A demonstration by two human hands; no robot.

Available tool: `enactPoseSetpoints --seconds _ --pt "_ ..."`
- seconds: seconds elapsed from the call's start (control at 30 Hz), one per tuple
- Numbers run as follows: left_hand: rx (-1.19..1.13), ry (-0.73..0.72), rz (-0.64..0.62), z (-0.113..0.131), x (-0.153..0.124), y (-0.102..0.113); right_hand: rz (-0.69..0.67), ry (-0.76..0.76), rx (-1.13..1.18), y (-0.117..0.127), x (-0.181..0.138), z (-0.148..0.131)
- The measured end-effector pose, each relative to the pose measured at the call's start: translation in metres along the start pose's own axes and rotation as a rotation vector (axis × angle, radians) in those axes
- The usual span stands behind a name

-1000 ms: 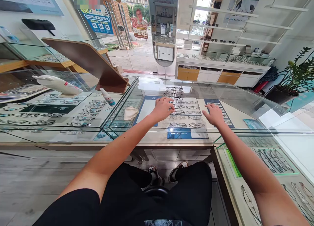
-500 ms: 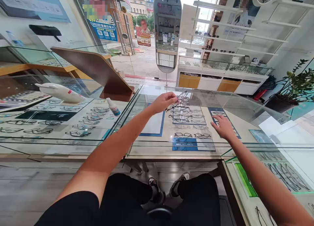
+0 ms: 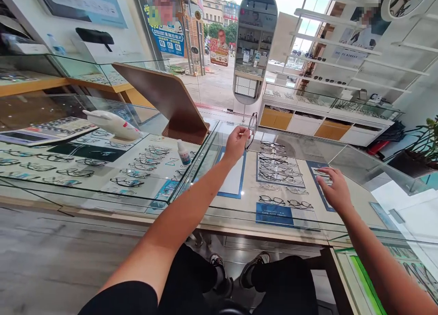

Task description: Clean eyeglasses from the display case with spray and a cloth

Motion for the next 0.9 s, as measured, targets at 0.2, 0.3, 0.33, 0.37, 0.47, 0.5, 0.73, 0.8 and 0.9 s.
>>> enactPoseSetpoints --seconds 0.2,0.3,0.33,0.37,0.47,0.5,0.73,0.8,0.9 --pt "-0.032 0.04 -0.024 -0.001 -0.006 0.002 0.049 0.191 0.424 -0.059 0.097 -0.167" --pt "-0.06 0.03 -0.087 0.0 -0.007 0.0 0.003 0.14 0.611 -0.099 0.123 -0.202" --pt "-0.064 0.026 -0.108 0.0 -0.008 0.0 -0.002 0.142 0.646 -0.108 0.126 -0.206" --pt "-0.066 0.024 -0.128 0.0 -0.008 -0.001 -0.011 0.153 0.67 -0.115 0.126 -0.208" --pt "-0.062 0.027 -0.186 0.001 -0.009 -0.004 -0.021 0.159 0.738 -0.12 0.119 -0.202" --pt "-0.064 0.031 -0.21 0.001 -0.01 -0.005 -0.023 0.146 0.767 -0.12 0.117 -0.2" --pt "-0.111 0.151 -0.318 -0.002 -0.011 -0.006 -0.035 0.086 0.853 -0.114 0.116 -0.193" --pt "-0.091 0.148 -0.312 -0.002 -0.009 -0.004 -0.034 0.092 0.835 -0.112 0.118 -0.192" --pt "-0.078 0.123 -0.304 -0.002 -0.007 -0.002 -0.013 0.11 0.79 -0.109 0.119 -0.188"
Point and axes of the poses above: each hand's wrist, its own x-axis towards the middle knuckle, its own y-axis out of the back of the hand, z = x × y, the point moved 4 cm from there along x, towards the middle knuckle, and after that the axes turned 10 degrees about y, right-handed, at the moved point
